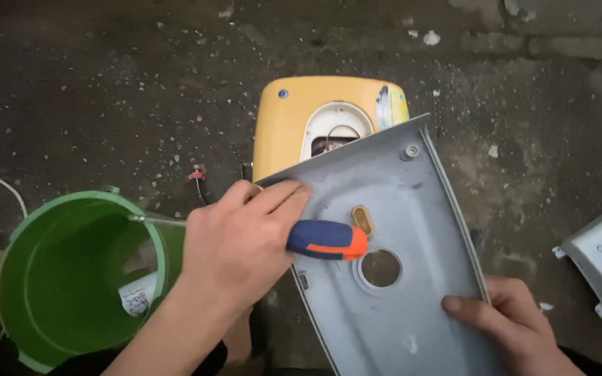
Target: Disassembling and reassembling a small water heater appliance using a screwdriver and hands.
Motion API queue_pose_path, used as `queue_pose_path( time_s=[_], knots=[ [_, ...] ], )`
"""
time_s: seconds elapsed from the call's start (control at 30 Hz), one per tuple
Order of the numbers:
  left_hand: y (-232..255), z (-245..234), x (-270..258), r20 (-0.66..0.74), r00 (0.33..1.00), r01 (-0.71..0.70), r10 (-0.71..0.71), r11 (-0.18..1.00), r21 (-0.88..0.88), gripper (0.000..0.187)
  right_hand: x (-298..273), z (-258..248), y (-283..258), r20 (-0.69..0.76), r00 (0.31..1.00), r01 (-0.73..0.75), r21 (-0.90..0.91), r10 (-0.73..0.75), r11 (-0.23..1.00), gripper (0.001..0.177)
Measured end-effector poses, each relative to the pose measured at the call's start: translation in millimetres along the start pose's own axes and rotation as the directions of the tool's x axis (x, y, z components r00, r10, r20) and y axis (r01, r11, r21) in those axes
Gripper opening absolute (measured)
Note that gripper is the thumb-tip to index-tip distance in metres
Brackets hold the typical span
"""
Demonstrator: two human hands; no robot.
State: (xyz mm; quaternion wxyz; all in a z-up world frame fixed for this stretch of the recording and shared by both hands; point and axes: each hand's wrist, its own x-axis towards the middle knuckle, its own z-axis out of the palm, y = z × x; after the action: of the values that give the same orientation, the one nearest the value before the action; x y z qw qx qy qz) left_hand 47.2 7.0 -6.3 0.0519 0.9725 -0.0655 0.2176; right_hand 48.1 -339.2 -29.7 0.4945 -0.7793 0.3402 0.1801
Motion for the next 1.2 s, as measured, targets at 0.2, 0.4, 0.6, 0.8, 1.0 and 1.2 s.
queue_pose_path(
  time_s=[0.2,0.4,0.6,0.8,1.0,1.2],
  knots=[
    [-2,21,8,0.144,0.980,0.142,-0.138,0.990,-0.016,0.031,23,17,-8,0.274,0.946,0.182,-0.013,-0.171,0.983,0.035],
    [-3,31,33,0.569,0.796,0.279,-0.206,0.959,-0.042,0.035,46,30,-23,0.377,0.901,0.246,-0.042,-0.213,0.968,0.042],
    [-6,16,56,0.454,0.879,0.246,-0.147,0.955,-0.167,0.053,61,35,-63,0.093,0.968,0.231,0.024,-0.232,0.973,0.029],
    [-17,2,62,0.162,0.949,0.315,-0.272,0.762,-0.566,0.033,67,35,-108,0.231,0.898,0.335,0.195,-0.375,0.922,0.027],
    [-5,10,66,0.334,0.876,0.480,-0.348,0.691,-0.540,0.028,48,54,-140,0.085,0.981,0.138,0.325,-0.175,0.935,0.040],
    [-1,25,66,0.321,0.863,0.498,-0.389,0.550,-0.670,0.018,38,60,-142,0.304,0.888,0.222,0.371,-0.344,0.901,0.026]
  ],
)
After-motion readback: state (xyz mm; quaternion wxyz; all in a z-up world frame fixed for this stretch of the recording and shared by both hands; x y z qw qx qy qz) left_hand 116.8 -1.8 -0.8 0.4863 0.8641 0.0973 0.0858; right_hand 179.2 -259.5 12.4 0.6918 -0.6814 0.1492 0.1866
